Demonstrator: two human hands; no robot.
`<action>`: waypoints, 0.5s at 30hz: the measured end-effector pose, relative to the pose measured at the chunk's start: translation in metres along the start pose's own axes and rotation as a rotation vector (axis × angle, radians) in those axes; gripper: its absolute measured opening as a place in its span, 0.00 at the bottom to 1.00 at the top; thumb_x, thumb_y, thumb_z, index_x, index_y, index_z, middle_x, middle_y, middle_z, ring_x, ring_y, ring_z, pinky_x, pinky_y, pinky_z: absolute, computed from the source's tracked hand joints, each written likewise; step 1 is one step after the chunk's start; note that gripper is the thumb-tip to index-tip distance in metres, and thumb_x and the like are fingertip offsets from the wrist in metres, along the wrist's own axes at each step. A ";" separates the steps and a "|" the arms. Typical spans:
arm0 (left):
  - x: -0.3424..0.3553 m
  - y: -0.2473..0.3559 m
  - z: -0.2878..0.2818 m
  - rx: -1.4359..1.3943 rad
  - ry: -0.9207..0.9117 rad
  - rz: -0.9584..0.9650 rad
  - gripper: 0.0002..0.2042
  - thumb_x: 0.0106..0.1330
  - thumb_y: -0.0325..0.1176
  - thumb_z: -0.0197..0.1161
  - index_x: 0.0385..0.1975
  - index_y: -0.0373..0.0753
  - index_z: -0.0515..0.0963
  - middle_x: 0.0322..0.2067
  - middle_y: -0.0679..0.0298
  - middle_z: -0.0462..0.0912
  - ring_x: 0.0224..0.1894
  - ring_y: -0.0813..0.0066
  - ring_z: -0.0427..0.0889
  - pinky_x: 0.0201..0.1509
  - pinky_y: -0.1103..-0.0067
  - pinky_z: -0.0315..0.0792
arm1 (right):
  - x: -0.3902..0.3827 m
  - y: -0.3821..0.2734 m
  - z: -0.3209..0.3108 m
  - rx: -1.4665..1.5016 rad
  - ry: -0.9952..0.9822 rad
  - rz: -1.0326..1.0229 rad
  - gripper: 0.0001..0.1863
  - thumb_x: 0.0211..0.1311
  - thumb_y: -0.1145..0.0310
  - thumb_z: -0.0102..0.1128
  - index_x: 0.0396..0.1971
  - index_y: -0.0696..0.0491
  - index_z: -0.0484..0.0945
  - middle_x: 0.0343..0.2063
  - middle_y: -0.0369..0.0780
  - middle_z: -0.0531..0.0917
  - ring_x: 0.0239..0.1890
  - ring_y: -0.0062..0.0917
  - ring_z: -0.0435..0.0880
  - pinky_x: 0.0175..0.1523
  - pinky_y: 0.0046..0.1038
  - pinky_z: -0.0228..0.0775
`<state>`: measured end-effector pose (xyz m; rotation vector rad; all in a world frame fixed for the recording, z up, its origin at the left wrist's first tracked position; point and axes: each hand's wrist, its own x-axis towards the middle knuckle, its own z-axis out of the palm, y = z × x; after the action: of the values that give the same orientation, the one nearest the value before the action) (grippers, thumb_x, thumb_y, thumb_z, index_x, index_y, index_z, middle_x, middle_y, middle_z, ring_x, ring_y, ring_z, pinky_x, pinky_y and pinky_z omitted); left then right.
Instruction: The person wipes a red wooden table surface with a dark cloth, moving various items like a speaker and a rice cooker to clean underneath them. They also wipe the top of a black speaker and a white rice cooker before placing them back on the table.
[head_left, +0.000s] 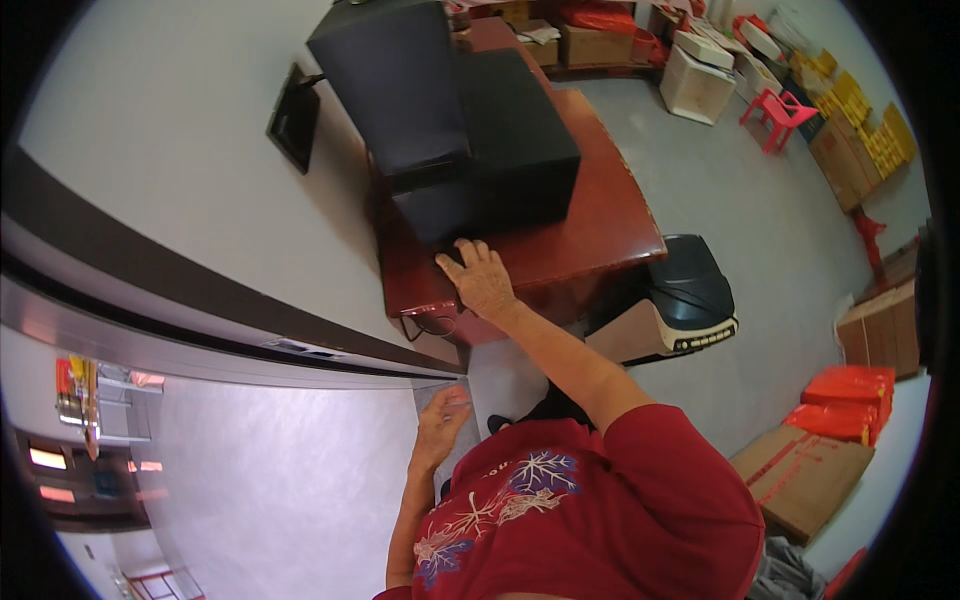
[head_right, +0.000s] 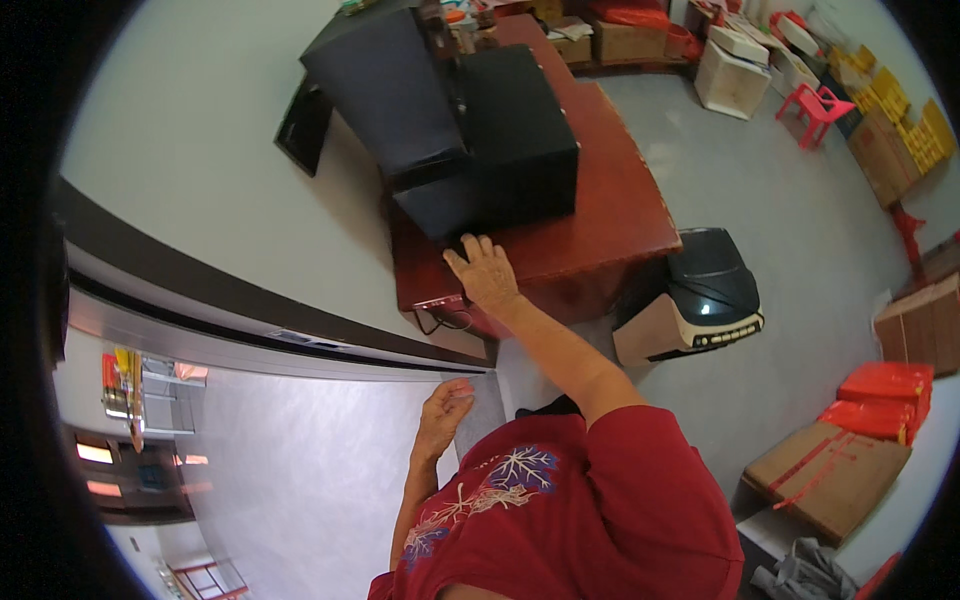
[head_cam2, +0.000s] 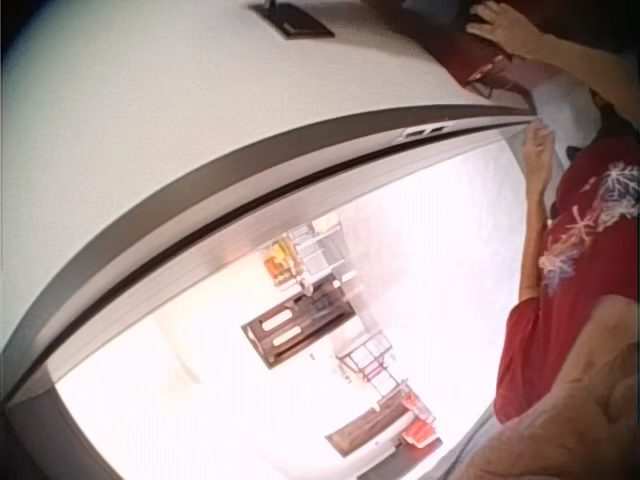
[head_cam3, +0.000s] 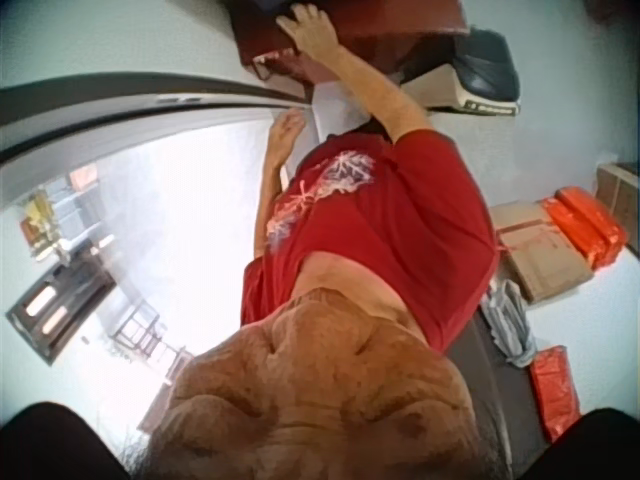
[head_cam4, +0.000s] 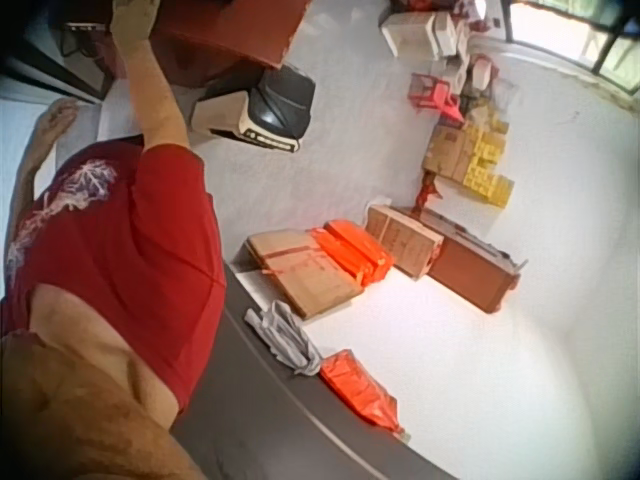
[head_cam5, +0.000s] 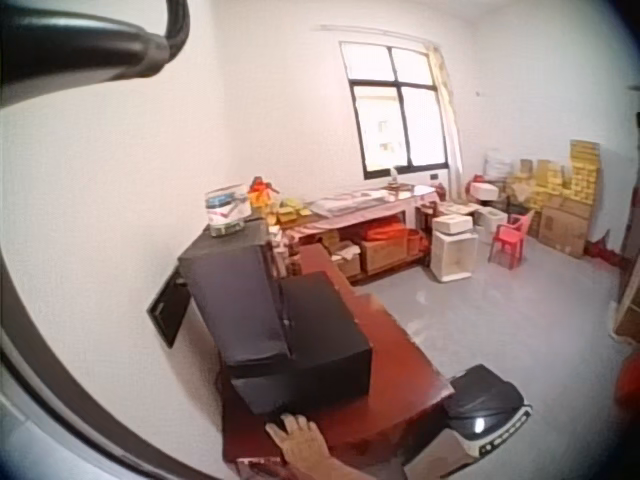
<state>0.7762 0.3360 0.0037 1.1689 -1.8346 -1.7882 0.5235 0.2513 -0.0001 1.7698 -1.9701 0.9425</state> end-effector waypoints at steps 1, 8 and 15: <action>-0.004 0.000 0.000 -0.026 0.001 -0.010 0.19 0.62 0.33 0.65 0.53 0.37 0.73 0.46 0.60 0.80 0.43 0.72 0.79 0.47 0.76 0.72 | -0.005 0.007 -0.007 -0.015 0.019 0.011 0.21 0.50 0.71 0.55 0.48 0.46 0.78 0.49 0.45 0.73 0.48 0.38 0.71 0.48 0.36 0.65; -0.030 -0.019 -0.017 -0.071 0.068 -0.116 0.19 0.64 0.32 0.64 0.54 0.34 0.72 0.45 0.60 0.79 0.45 0.74 0.78 0.47 0.79 0.71 | -0.040 0.089 -0.074 -0.353 0.052 0.270 0.22 0.52 0.71 0.55 0.49 0.39 0.77 0.46 0.39 0.73 0.48 0.36 0.71 0.46 0.37 0.64; -0.084 -0.052 -0.036 -0.129 0.208 -0.267 0.20 0.64 0.36 0.63 0.53 0.34 0.73 0.44 0.59 0.80 0.42 0.75 0.78 0.41 0.80 0.72 | -0.037 0.109 -0.081 -0.662 0.030 0.730 0.26 0.55 0.67 0.57 0.55 0.55 0.67 0.39 0.45 0.73 0.41 0.40 0.74 0.41 0.38 0.71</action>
<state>0.8705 0.3796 -0.0130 1.5425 -1.4807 -1.8099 0.4098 0.3340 0.0073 0.6795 -2.5481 0.3792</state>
